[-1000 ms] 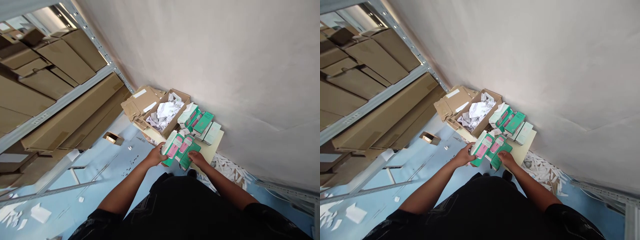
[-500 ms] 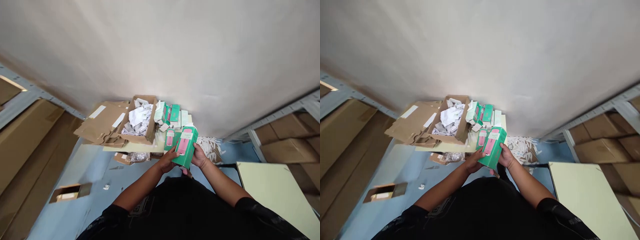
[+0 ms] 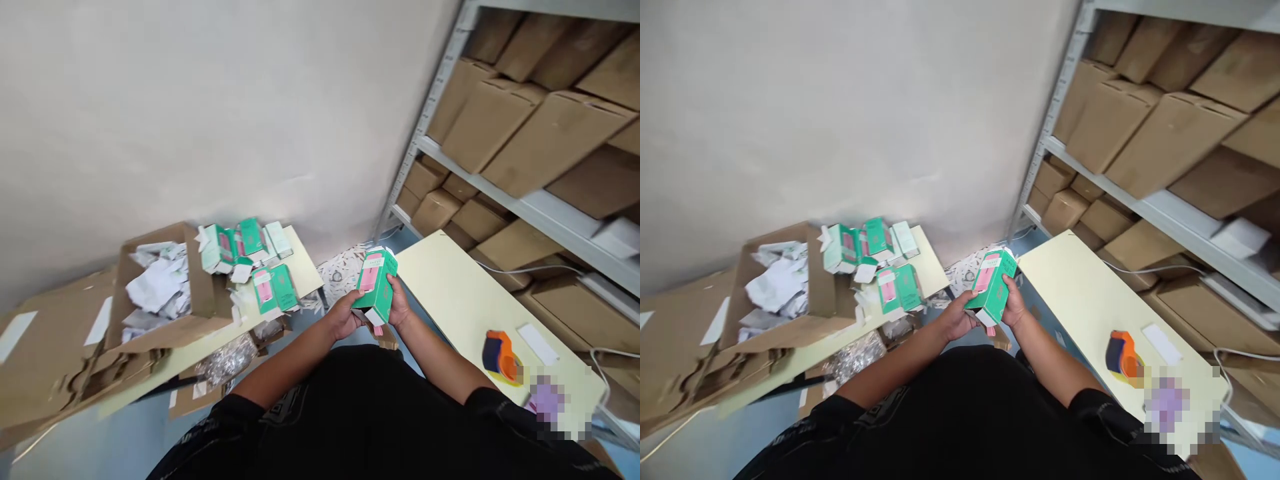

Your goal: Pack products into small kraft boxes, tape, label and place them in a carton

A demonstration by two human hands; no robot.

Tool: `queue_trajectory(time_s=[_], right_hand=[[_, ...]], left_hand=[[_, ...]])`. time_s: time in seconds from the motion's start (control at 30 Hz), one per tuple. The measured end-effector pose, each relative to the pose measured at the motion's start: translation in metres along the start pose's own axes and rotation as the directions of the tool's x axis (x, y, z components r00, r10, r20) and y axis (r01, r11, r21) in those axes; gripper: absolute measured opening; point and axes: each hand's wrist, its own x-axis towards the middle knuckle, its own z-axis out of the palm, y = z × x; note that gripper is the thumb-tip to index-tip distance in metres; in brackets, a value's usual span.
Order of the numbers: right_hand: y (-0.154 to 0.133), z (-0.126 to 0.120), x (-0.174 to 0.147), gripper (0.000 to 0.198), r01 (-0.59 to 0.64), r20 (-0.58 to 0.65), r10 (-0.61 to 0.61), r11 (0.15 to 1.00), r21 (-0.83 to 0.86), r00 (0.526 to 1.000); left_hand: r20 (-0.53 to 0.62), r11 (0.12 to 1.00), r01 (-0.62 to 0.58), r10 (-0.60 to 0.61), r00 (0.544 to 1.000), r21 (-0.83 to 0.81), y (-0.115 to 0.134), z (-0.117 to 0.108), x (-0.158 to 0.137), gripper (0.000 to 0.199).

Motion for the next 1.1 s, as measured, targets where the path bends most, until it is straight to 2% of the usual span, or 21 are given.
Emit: queue_trajectory(time_s=[0.13, 0.2, 0.27, 0.33, 0.43, 0.53, 0.63, 0.73, 0.83, 0.9, 1.03, 1.1], right_hand=[[-0.043, -0.074, -0.020, 0.054, 0.106, -0.095, -0.101, 0.993, 0.057, 0.990], [-0.068, -0.115, -0.027, 0.053, 0.192, -0.144, -0.182, 0.979, 0.062, 0.973], [-0.094, -0.157, -0.033, 0.053, 0.290, -0.189, -0.276, 0.956, 0.050, 0.942], [-0.119, -0.197, -0.037, 0.052, 0.387, -0.240, -0.367, 0.921, 0.040, 0.899], [-0.151, -0.248, -0.041, 0.051, 0.484, -0.343, -0.437, 0.873, 0.062, 0.832], [-0.172, -0.286, -0.041, 0.049, 0.506, -0.416, -0.428, 0.857, 0.095, 0.802], [-0.183, -0.310, -0.040, 0.048, 0.522, -0.466, -0.423, 0.847, 0.101, 0.777], [-0.188, -0.323, -0.040, 0.047, 0.540, -0.526, -0.408, 0.833, 0.121, 0.747], [-0.191, -0.331, -0.041, 0.047, 0.566, -0.573, -0.419, 0.819, 0.097, 0.704], [-0.192, -0.332, -0.041, 0.046, 0.583, -0.603, -0.453, 0.812, 0.024, 0.657], [-0.193, -0.324, -0.032, 0.045, 0.581, -0.656, -0.544, 0.791, -0.193, 0.523], [-0.194, -0.313, -0.024, 0.045, 0.563, -0.673, -0.575, 0.779, -0.277, 0.464]], left_hand=[[0.076, 0.997, 0.066, -0.069, 0.995, 0.042, -0.034, 0.054, 0.052, 0.052], [0.095, 0.994, 0.078, -0.085, 0.992, 0.075, -0.054, 0.084, 0.080, 0.061], [0.069, 0.991, 0.071, -0.078, 0.995, 0.110, -0.076, 0.112, 0.109, 0.060], [-0.034, 0.989, 0.029, -0.024, 0.999, 0.147, -0.096, 0.138, 0.137, 0.049], [-0.185, 0.961, -0.067, 0.119, 0.975, 0.267, -0.118, 0.170, 0.174, 0.031], [-0.169, 0.902, -0.160, 0.245, 0.955, 0.402, -0.130, 0.197, 0.201, 0.029], [-0.097, 0.849, -0.199, 0.280, 0.955, 0.490, -0.133, 0.215, 0.219, 0.022], [-0.067, 0.813, -0.160, 0.237, 0.969, 0.560, -0.131, 0.220, 0.236, 0.017], [-0.064, 0.813, -0.029, 0.081, 0.995, 0.581, -0.127, 0.213, 0.255, 0.023], [-0.085, 0.802, 0.078, -0.034, 0.996, 0.592, -0.123, 0.204, 0.271, 0.027], [-0.184, 0.725, 0.325, -0.269, 0.945, 0.608, -0.114, 0.186, 0.311, 0.026], [-0.201, 0.687, 0.404, -0.360, 0.911, 0.604, -0.106, 0.181, 0.330, 0.021]])
